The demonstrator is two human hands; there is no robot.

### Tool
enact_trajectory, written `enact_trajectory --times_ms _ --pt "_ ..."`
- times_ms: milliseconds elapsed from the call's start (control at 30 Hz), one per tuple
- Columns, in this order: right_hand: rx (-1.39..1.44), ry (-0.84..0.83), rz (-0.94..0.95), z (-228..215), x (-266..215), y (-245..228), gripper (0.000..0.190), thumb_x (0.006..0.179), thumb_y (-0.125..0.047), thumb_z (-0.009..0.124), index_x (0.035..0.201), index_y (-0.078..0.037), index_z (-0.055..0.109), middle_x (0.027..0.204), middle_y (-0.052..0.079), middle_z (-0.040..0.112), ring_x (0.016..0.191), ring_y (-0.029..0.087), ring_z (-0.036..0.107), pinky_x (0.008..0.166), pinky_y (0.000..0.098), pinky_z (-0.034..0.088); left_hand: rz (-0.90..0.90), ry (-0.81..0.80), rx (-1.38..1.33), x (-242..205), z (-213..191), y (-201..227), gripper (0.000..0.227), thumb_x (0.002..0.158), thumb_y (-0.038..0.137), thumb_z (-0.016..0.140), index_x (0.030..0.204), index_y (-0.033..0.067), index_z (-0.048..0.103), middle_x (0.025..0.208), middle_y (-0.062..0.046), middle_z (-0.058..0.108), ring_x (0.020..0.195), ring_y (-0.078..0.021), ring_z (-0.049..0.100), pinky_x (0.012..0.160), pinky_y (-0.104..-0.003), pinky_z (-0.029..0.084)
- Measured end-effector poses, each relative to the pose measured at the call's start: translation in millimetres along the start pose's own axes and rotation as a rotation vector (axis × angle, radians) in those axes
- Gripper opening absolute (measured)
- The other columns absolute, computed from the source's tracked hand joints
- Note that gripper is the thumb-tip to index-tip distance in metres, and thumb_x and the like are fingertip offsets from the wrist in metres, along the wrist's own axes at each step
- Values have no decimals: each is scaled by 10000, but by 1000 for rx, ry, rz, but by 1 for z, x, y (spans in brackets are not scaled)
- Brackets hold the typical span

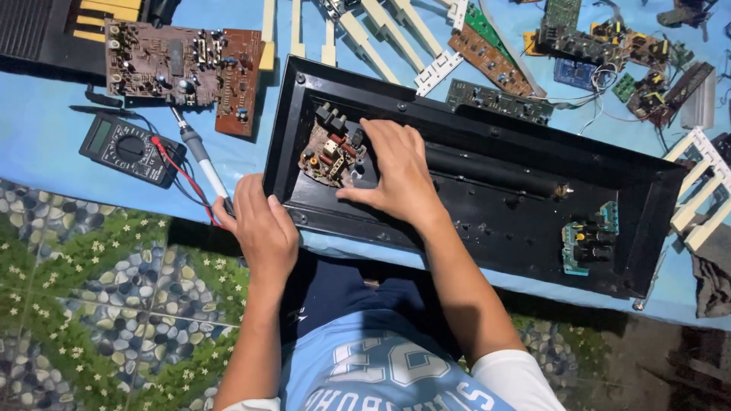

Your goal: The person places various electronic components, including circuit boards and a motor assembly, into a black rectangular casing. They arrange the parts inside the casing, moving them around to fit them in place.

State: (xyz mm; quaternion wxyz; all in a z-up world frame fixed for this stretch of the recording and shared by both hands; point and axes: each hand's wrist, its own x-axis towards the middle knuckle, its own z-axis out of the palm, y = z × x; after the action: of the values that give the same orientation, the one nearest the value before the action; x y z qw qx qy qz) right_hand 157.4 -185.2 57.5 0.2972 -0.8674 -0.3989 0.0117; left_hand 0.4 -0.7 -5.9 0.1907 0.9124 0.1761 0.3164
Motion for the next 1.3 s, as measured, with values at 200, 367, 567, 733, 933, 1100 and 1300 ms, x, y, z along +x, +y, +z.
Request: enact_trajectory --times_ms 200,367,567,733,933,1100,1300 --pt "-29 37 8 24 1 14 1123 602 -482 989 1509 -50 486 1366 172 628 1321 353 565 1141 562 307 -1 -8 -10 0 0 0 350 1099 144 365 1330 -39 553 1245 -187 599 1229 -363 583 1103 -595 209" --pt "23 15 50 12 2 9 1111 604 -375 996 1534 -59 475 1404 191 615 1345 375 548 1149 562 292 5 -11 5 3 -1 3 349 1098 142 361 1331 -40 546 1234 -186 595 1225 -360 584 1095 -597 211" --pt "9 -29 76 5 3 6 1092 603 -404 999 1512 -53 506 1399 206 608 1351 395 532 1148 553 302 6 -10 -1 3 -2 3 347 1102 141 354 1329 -39 545 1226 -190 597 1224 -363 586 1091 -601 205" --pt "52 -4 45 2 6 0 1167 598 -494 999 1541 -75 454 1453 217 530 1364 434 490 1150 594 299 23 4 20 2 2 -1 344 1097 137 370 1320 -46 557 1222 -192 603 1219 -360 595 1097 -585 215" --pt "74 16 -1 13 8 1 860 834 -391 890 1535 -109 478 1458 171 530 1353 386 517 1150 552 296 23 11 21 3 2 0 360 1099 153 363 1321 -48 564 1222 -191 609 1224 -358 597 1104 -586 210" --pt "86 39 -39 14 6 3 822 841 -402 873 1518 -119 501 1456 156 546 1353 381 528 1130 535 320 21 9 13 3 -1 3 354 1094 137 375 1327 -55 559 1220 -200 606 1216 -368 594 1100 -588 214" --pt "54 89 -48 17 6 6 793 818 -427 877 1466 -108 550 1409 141 568 1308 369 548 1115 518 352 15 3 12 2 0 1 354 1097 142 369 1328 -48 559 1223 -193 605 1216 -364 591 1101 -591 211"
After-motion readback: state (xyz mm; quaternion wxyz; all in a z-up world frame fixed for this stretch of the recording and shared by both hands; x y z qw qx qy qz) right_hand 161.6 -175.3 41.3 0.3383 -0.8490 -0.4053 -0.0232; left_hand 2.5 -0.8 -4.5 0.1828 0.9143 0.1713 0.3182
